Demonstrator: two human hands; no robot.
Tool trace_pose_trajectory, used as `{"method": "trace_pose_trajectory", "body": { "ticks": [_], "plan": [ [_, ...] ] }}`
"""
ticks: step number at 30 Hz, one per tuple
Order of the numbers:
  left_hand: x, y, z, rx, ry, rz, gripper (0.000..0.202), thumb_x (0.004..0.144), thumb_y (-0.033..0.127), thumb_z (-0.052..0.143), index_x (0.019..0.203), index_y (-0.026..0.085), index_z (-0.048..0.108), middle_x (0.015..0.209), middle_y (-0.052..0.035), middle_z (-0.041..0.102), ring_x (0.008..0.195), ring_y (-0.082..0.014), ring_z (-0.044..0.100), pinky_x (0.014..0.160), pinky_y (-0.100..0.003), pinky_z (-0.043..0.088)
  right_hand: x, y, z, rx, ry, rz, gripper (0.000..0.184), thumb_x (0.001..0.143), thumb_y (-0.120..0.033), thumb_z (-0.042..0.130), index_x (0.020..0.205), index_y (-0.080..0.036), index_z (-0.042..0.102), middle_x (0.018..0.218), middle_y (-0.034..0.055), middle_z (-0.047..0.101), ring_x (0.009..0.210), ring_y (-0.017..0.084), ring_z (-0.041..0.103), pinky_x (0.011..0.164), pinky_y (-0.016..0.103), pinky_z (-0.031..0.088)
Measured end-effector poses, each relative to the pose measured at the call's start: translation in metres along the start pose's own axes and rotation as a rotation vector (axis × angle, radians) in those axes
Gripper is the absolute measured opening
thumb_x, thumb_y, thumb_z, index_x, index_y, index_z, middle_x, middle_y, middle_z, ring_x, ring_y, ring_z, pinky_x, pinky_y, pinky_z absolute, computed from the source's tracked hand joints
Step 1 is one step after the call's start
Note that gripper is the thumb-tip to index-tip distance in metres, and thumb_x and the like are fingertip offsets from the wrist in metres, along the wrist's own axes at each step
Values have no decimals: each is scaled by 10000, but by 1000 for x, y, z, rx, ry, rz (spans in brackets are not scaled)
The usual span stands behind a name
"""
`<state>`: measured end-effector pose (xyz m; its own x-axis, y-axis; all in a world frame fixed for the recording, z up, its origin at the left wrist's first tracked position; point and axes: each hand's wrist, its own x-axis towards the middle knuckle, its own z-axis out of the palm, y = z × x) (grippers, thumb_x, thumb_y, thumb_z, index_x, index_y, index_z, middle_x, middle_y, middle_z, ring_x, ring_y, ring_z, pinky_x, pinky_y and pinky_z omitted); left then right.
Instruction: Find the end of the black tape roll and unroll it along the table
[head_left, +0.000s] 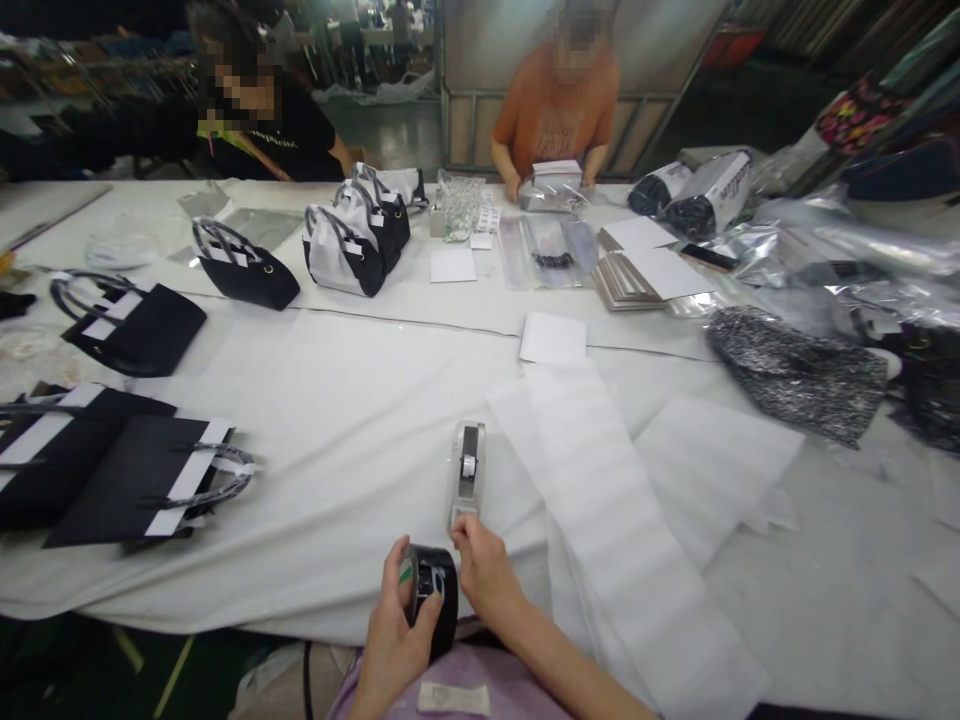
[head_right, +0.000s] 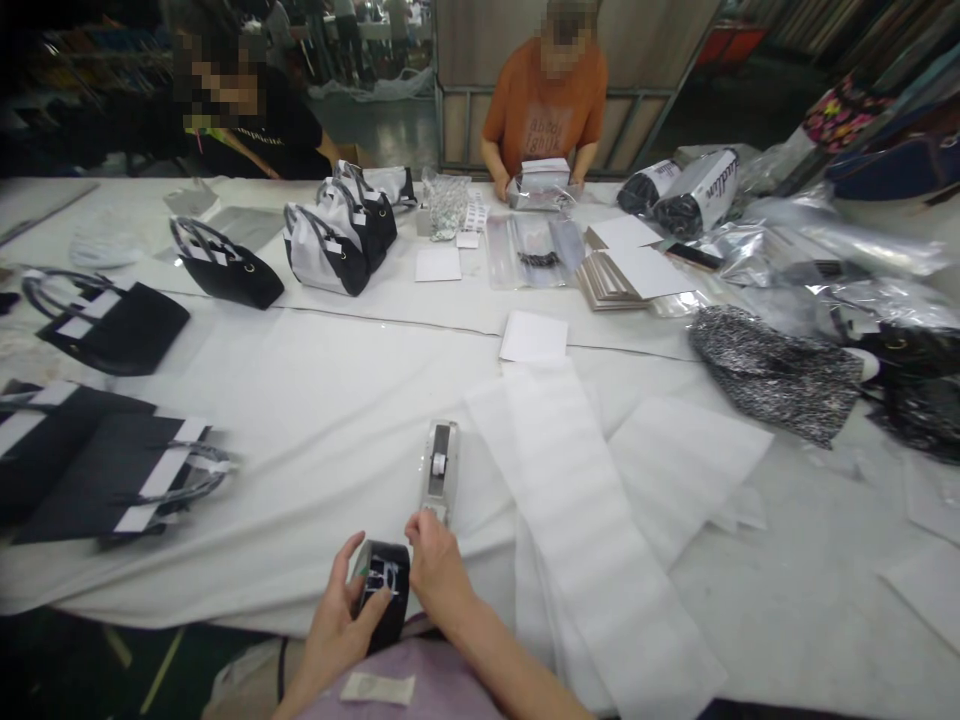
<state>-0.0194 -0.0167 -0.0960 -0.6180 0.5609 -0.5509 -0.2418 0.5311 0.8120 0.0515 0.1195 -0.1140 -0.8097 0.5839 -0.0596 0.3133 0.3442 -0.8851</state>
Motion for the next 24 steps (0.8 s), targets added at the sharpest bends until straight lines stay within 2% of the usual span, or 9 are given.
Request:
{"method": "trace_pose_trajectory", "body": {
  "ticks": [2,5,7,9,12,16,19,24],
  "plan": [
    [-1,3,-1,-50,-7,-28,859,771,497,568,1421,161,119,897,-72,691,772,-203,649,773,-341,504,7,0,-12,139,-33,100,192,919,-179,359,857,-189,540,698,-7,562,650,124,530,649,258,441],
    [-1,8,-2,-82,-1,-12,865,773,494,573,1423,160,111,939,-91,687,798,-204,649,796,-349,501,7,-1,-23,223,-139,112,188,890,-258,481,988,-198,630,813,12,618,737,130,574,684,261,465],
    [0,10,-1,-72,-4,16,838,782,472,567,1423,177,115,1007,-99,676,869,-206,644,832,-349,491,3,-4,-24,215,-175,93,166,811,-248,608,953,-211,686,832,16,618,776,144,578,696,264,464],
    [0,9,0,-36,-19,35,822,783,455,564,1420,186,119,1033,-95,671,920,-208,635,850,-345,484,-1,-8,-21,218,-173,84,96,760,-194,663,836,-211,719,773,6,605,759,142,577,698,261,457],
    [-1,2,2,43,-21,55,804,794,441,541,1421,181,112,974,-68,679,901,-205,640,839,-337,483,-7,-11,-15,163,-144,45,116,786,-128,622,733,-200,696,720,-5,588,722,131,570,693,257,446],
    [-1,-7,0,126,-69,55,785,812,433,505,1422,191,75,910,-32,682,821,-198,655,805,-333,488,-11,-10,-11,-63,-166,-82,164,858,-97,496,759,-177,599,766,16,566,757,148,535,694,272,441],
    [2,-11,-1,132,-105,49,792,813,421,506,1420,186,55,946,-45,685,870,-207,656,835,-339,481,-15,-7,-6,-187,-169,-131,176,854,-39,424,822,-175,532,805,29,539,761,161,505,698,292,446],
    [6,-15,0,166,-69,46,743,818,400,498,1415,177,115,1034,-81,672,953,-225,640,904,-365,452,-17,-5,2,-291,-161,-144,240,787,42,406,843,-176,488,820,39,523,777,179,489,705,307,445]
  ]
}}
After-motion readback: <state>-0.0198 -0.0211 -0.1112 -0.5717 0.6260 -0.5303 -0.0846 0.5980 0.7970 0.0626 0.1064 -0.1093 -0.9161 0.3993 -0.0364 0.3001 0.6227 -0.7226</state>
